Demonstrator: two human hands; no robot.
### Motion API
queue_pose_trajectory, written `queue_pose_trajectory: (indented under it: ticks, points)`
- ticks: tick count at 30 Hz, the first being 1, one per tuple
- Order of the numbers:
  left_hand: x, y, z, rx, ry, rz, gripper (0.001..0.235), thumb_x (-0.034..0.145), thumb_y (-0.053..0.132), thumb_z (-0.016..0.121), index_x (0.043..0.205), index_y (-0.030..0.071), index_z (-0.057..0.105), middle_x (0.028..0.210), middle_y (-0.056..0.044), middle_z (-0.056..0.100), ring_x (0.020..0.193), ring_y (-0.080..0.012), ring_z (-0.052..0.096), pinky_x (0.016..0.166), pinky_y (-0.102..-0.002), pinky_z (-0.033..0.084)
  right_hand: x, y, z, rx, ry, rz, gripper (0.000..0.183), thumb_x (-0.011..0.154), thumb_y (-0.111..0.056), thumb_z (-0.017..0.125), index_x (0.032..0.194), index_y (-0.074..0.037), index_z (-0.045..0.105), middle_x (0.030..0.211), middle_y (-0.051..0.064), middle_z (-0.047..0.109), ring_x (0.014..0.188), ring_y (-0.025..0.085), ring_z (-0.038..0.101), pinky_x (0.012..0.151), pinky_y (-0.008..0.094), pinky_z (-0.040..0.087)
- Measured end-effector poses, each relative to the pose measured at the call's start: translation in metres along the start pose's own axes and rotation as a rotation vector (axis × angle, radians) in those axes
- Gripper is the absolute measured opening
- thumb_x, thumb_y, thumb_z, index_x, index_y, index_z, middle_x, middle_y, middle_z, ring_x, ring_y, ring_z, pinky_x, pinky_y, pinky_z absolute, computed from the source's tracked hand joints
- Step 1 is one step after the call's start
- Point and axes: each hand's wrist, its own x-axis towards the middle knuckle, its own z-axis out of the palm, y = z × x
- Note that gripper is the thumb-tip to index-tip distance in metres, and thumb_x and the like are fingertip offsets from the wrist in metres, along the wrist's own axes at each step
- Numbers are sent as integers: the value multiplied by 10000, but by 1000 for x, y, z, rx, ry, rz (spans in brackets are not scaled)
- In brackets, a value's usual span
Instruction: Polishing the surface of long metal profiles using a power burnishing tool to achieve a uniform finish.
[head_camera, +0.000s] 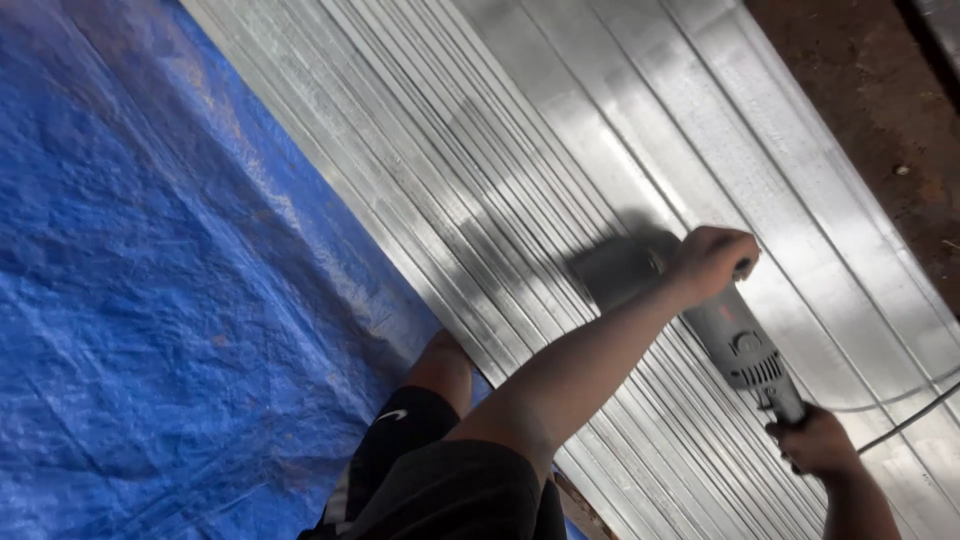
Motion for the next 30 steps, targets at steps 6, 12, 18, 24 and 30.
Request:
queue_pose_trajectory:
  ticks: [6,12,18,24,30]
  points:
    - [-2,5,18,89,-9,-80,387,793,290,488,436,147,442,476,11,492,578,-144,552,648,-361,415,-13,20,-5,0,11,56,266,839,2,698,1058,151,725,644,297,620,528,368,574,421,457,462]
    - [16,43,-20,6,10,-32,373,797,266,516,446,167,434,444,28,415,466,-108,390,547,-346,348,-16,-42,4,-63,44,33,236,836,-18,700,1006,145,693,666,302,657,521,362,591,405,448,473]
    - [62,95,-95,-4,51,66,342,801,268,511,482,164,443,478,1,405,505,-139,398,662,-415,426,-16,-156,24,-49,23,-62,209,823,-17,666,980,120,689,611,248,617,479,336,564,396,433,456]
    - [110,146,-178,78,152,197,370,822,366,476,504,178,470,478,19,428,484,-128,389,599,-364,399,-25,-291,41,-176,-7,-121,262,840,-68,663,1014,124,696,718,278,692,576,365,640,475,440,529]
    - [135,191,-255,-17,211,310,371,820,334,526,502,170,426,485,1,384,480,-142,356,573,-388,371,-13,-383,61,-226,-5,-167,217,875,-88,674,968,108,677,744,264,697,601,334,653,493,420,527]
